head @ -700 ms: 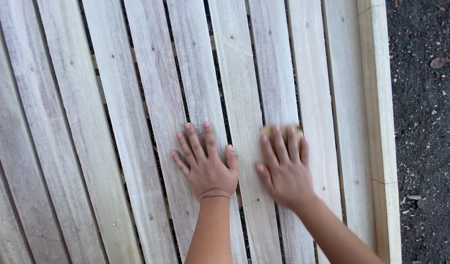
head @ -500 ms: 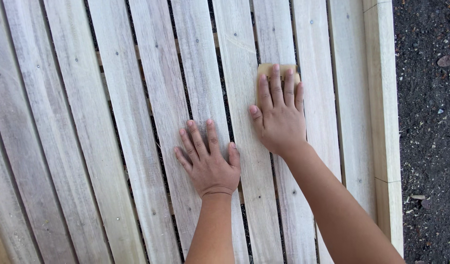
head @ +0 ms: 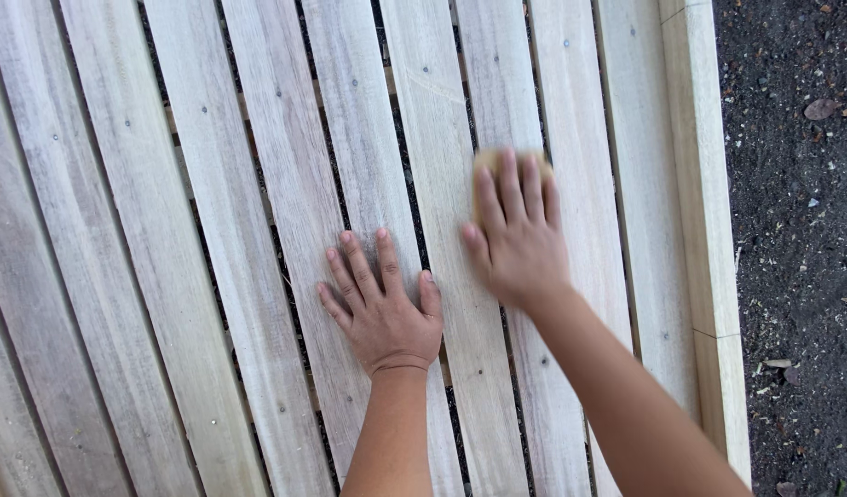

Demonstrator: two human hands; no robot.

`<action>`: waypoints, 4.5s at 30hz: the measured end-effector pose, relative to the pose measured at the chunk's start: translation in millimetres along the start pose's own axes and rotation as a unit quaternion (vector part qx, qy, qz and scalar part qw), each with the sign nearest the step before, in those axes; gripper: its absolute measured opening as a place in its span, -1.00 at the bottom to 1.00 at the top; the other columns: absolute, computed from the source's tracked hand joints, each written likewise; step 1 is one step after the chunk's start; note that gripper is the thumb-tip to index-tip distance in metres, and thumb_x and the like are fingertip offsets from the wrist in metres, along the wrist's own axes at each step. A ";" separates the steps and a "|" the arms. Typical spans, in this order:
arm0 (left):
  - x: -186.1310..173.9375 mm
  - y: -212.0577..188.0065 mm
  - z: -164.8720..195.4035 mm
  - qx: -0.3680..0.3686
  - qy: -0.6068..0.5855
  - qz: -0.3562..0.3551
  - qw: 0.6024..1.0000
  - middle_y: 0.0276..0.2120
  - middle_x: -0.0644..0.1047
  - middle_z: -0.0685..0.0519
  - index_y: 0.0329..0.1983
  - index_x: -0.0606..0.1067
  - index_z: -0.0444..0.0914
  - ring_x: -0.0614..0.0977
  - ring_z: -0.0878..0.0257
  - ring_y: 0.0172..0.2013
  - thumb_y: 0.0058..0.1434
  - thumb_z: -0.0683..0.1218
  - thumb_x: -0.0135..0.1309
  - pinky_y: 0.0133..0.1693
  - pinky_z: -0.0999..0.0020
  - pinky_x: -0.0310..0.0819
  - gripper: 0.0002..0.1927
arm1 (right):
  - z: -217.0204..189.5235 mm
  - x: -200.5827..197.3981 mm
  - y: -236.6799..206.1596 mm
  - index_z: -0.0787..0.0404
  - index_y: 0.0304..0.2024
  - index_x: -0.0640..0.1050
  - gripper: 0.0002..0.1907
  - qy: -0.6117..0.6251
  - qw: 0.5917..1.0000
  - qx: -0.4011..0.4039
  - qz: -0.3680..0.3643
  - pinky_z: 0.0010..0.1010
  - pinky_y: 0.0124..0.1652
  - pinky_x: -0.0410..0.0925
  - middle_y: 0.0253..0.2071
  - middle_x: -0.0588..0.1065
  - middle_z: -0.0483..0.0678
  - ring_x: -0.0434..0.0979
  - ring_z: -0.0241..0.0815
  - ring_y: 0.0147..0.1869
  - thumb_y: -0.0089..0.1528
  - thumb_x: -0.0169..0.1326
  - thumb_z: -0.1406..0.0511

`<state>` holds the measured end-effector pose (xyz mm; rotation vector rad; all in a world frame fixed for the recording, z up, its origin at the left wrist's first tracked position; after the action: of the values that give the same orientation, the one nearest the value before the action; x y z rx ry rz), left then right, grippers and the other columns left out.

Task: The person sands the slatted surface of a wooden bench or table, rubbing a sanding block back and forth along the wood slats with one hand while the other hand steadies the surface. They work progressively across different sections of the slats throughout the clip.

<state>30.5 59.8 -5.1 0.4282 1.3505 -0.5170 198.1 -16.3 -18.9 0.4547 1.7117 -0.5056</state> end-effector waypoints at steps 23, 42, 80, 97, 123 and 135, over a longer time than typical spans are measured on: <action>47.1 32.7 -5.5 0.002 0.007 0.016 1.000 0.54 -0.11 -0.14 0.57 0.01 -0.07 -0.12 -0.11 0.52 0.33 0.24 -0.22 0.41 -0.24 -0.36 -0.22 | -25.8 -48.0 153.4 0.21 0.56 -0.08 -0.22 0.008 1.000 0.009 0.020 0.07 0.48 -0.40 0.61 -0.24 0.14 -0.40 0.21 0.65 0.43 -0.56 -0.09; -19.0 82.8 24.8 -0.008 -0.015 0.022 1.000 0.54 -0.06 -0.15 0.56 0.05 -0.07 -0.09 -0.14 0.52 0.31 0.23 -0.14 0.41 -0.26 -0.34 -0.21 | -2.8 -41.3 -22.0 0.14 0.48 0.15 -0.28 0.030 0.998 -0.052 0.031 0.18 0.43 -0.39 0.57 -0.07 0.07 -0.28 0.21 0.64 0.37 -0.37 -0.07; -18.5 32.5 10.1 -0.009 0.008 0.015 1.000 0.54 -0.09 -0.14 0.56 0.03 -0.07 -0.12 -0.11 0.52 0.33 0.25 -0.22 0.42 -0.24 -0.36 -0.23 | -3.7 -87.5 194.0 0.09 0.59 -0.10 -0.30 0.014 0.999 0.019 0.027 -0.01 0.52 -0.45 0.65 -0.24 0.01 -0.43 0.12 0.68 0.46 -0.61 -0.02; -29.2 72.8 9.3 -0.008 -0.013 0.013 1.000 0.54 -0.09 -0.17 0.57 0.05 -0.08 -0.10 -0.14 0.52 0.30 0.22 -0.17 0.41 -0.26 -0.33 -0.21 | -2.3 -33.7 10.4 0.07 0.52 0.00 -0.26 -0.006 0.999 -0.044 -0.020 0.00 0.46 -0.54 0.59 -0.23 0.08 -0.49 0.12 0.65 0.39 -0.57 -0.11; -32.8 43.3 5.6 -0.003 -0.008 0.019 1.000 0.54 -0.09 -0.17 0.57 0.04 -0.08 -0.11 -0.13 0.52 0.32 0.23 -0.18 0.41 -0.26 -0.33 -0.22 | -16.4 -32.7 -75.1 0.13 0.50 -0.07 -0.27 -0.011 0.996 -0.068 -0.047 -0.05 0.48 -0.50 0.60 -0.24 -0.04 -0.43 -0.04 0.66 0.39 -0.64 -0.08; -22.3 14.9 14.5 0.001 0.004 0.034 0.999 0.54 -0.07 -0.15 0.56 0.03 -0.07 -0.09 -0.12 0.52 0.33 0.24 -0.21 0.42 -0.24 -0.34 -0.24 | 6.1 -104.6 190.8 0.03 0.59 -0.09 -0.34 0.031 0.999 0.034 0.030 -0.03 0.52 -0.42 0.63 -0.20 -0.01 -0.37 0.05 0.69 0.46 -0.48 0.04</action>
<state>47.8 66.0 19.3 0.4760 1.3379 -0.4603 329.0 135.4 66.3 0.5741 1.7384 -0.5109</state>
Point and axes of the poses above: each hand's wrist, its own y-axis towards the middle knuckle, its own x-axis out of the palm, z = x × y, the point moved 7 cm from there along y, towards the middle knuckle
